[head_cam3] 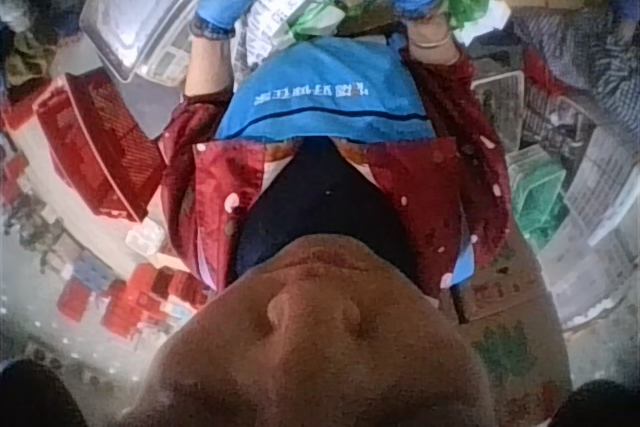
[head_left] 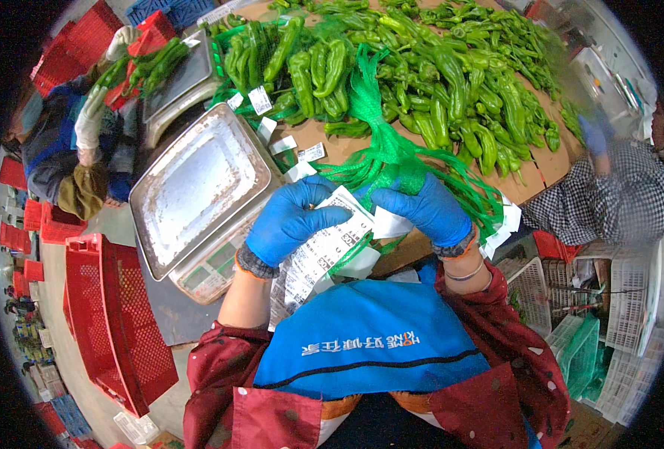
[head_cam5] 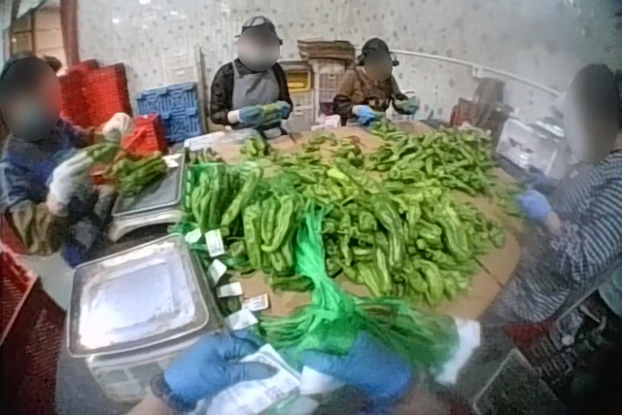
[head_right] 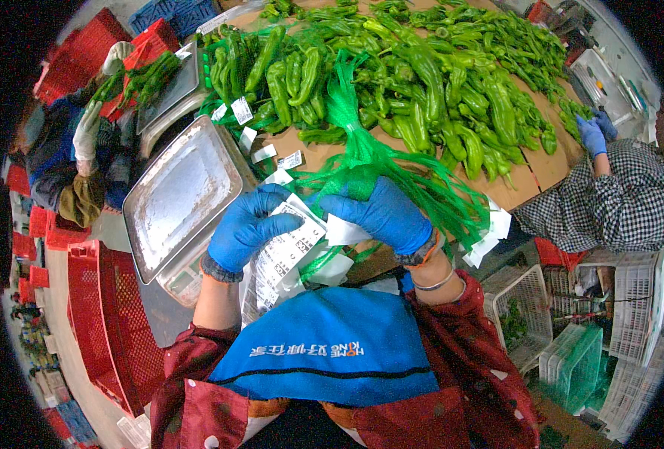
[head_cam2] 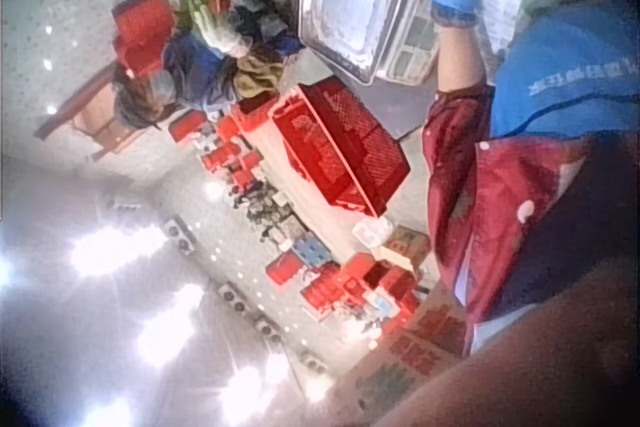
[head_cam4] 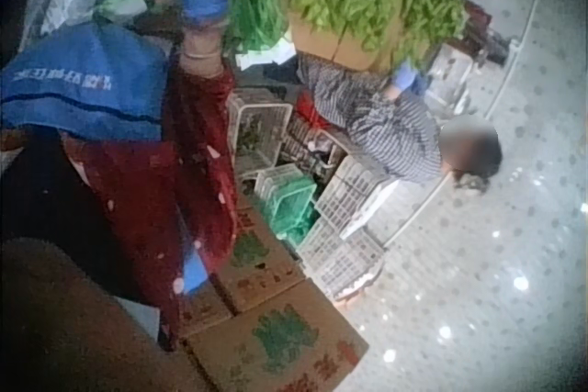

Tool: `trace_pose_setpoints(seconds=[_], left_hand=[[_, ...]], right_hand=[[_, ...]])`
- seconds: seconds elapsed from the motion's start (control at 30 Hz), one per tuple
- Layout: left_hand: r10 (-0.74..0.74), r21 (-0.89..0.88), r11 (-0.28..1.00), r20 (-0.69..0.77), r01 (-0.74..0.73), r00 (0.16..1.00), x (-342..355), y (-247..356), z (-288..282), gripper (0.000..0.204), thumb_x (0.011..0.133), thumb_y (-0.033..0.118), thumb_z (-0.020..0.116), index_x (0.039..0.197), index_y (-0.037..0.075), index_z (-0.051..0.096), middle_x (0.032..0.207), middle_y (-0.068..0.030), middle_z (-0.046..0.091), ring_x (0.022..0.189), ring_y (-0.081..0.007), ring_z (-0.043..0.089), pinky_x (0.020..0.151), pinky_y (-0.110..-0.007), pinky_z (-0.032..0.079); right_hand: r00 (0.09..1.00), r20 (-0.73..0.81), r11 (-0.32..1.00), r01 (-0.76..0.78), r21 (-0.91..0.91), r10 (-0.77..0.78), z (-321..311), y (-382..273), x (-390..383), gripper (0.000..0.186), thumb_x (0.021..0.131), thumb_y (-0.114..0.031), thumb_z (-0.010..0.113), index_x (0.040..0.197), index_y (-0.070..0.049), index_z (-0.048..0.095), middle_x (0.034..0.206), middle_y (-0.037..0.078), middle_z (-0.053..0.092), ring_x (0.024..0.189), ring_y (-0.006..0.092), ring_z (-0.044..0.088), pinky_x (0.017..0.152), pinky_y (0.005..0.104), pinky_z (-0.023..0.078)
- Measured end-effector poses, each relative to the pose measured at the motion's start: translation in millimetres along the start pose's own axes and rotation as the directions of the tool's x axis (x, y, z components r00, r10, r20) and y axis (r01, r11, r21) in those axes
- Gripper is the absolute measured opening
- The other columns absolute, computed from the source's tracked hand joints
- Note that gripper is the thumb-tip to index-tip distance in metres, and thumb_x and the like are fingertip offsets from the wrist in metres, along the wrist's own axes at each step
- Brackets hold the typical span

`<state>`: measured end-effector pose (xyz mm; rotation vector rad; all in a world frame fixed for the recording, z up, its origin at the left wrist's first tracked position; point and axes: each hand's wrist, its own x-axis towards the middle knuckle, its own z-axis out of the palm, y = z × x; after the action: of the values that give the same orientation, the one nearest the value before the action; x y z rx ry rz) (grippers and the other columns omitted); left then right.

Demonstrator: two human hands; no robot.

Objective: The person repeatedly tears off small white labels from a roll and affixes them to green mesh bags containing green peppers. The person handles the label roll and the mesh bags by hand, placing labeled bags on a table with other peppers and bags.

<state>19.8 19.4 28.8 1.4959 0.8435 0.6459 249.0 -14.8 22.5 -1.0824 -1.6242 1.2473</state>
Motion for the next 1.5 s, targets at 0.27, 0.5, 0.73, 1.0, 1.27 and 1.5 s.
trace_pose_setpoints(seconds=[0.27,0.5,0.73,1.0,1.27,1.5], left_hand=[[-0.032,0.044,0.999,0.035,0.03,0.999,2.5,0.1,-0.4,0.022,0.072,0.012,0.077,0.09,0.001,0.07,0.099,-0.0078,0.064,0.094,-0.0176,0.057,0.084,-0.03,0.044],[-0.061,0.019,0.998,0.05,0.061,0.997,3.2,-3.0,-0.1,0.027,0.073,0.011,0.077,0.096,0.0,0.068,0.098,-0.0073,0.065,0.09,-0.013,0.058,0.081,-0.027,0.045],[0.039,0.073,0.997,0.006,-0.04,0.999,3.1,-9.1,2.9,0.02,0.076,0.01,0.074,0.092,0.0,0.069,0.091,-0.0042,0.067,0.086,-0.0103,0.056,0.077,-0.026,0.046],[-0.067,-0.024,0.998,-0.097,0.065,0.993,-5.6,-11.3,11.0,0.02,0.077,0.009,0.073,0.094,-0.001,0.069,0.093,-0.0054,0.066,0.086,-0.0085,0.057,0.073,-0.024,0.047],[-0.285,0.131,0.949,-0.023,0.286,0.958,-23.1,-10.5,-11.0,0.024,0.075,0.013,0.076,0.094,0.0,0.069,0.081,-0.0042,0.068,0.073,-0.0065,0.059,0.065,-0.024,0.049],[0.263,0.073,0.96,0.085,-0.269,0.961,-15.9,-5.5,-16.2,0.024,0.075,0.01,0.073,0.095,-0.001,0.068,0.128,-0.0113,0.052,0.113,-0.0247,0.051,0.092,-0.032,0.043]], right_hand=[[0.994,0.055,0.993,-0.1,0.063,0.096,-0.9,-5.6,-0.3,0.025,0.084,-0.023,0.064,0.102,-0.005,0.066,0.096,0.004,0.065,0.088,0.0141,0.057,0.083,0.0304,0.044],[0.998,0.049,0.998,-0.047,0.031,0.045,2.6,-2.7,1.4,0.028,0.084,-0.023,0.064,0.107,-0.006,0.065,0.094,0.005,0.064,0.085,0.0145,0.057,0.078,0.0305,0.045],[0.989,0.146,0.991,-0.014,0.135,-0.005,6.8,-2.6,-1.3,0.027,0.08,-0.021,0.069,0.1,-0.004,0.064,0.101,0.007,0.064,0.089,0.0176,0.059,0.079,0.0321,0.046],[0.992,-0.118,0.969,-0.064,-0.237,0.037,10.6,4.5,-1.3,0.02,0.077,-0.013,0.071,0.094,-0.005,0.065,0.094,0.007,0.063,0.084,0.0152,0.058,0.078,0.0294,0.045],[0.995,-0.067,0.993,-0.075,-0.097,0.069,-6.3,0.2,-3.9,0.018,0.075,-0.012,0.071,0.09,-0.003,0.065,0.092,0.006,0.063,0.082,0.0134,0.057,0.076,0.029,0.045],[0.996,-0.038,0.951,-0.087,-0.298,0.08,-3.8,-1.9,1.4,0.017,0.075,-0.014,0.071,0.088,-0.004,0.065,0.091,0.007,0.063,0.083,0.0169,0.058,0.077,0.0306,0.045]])
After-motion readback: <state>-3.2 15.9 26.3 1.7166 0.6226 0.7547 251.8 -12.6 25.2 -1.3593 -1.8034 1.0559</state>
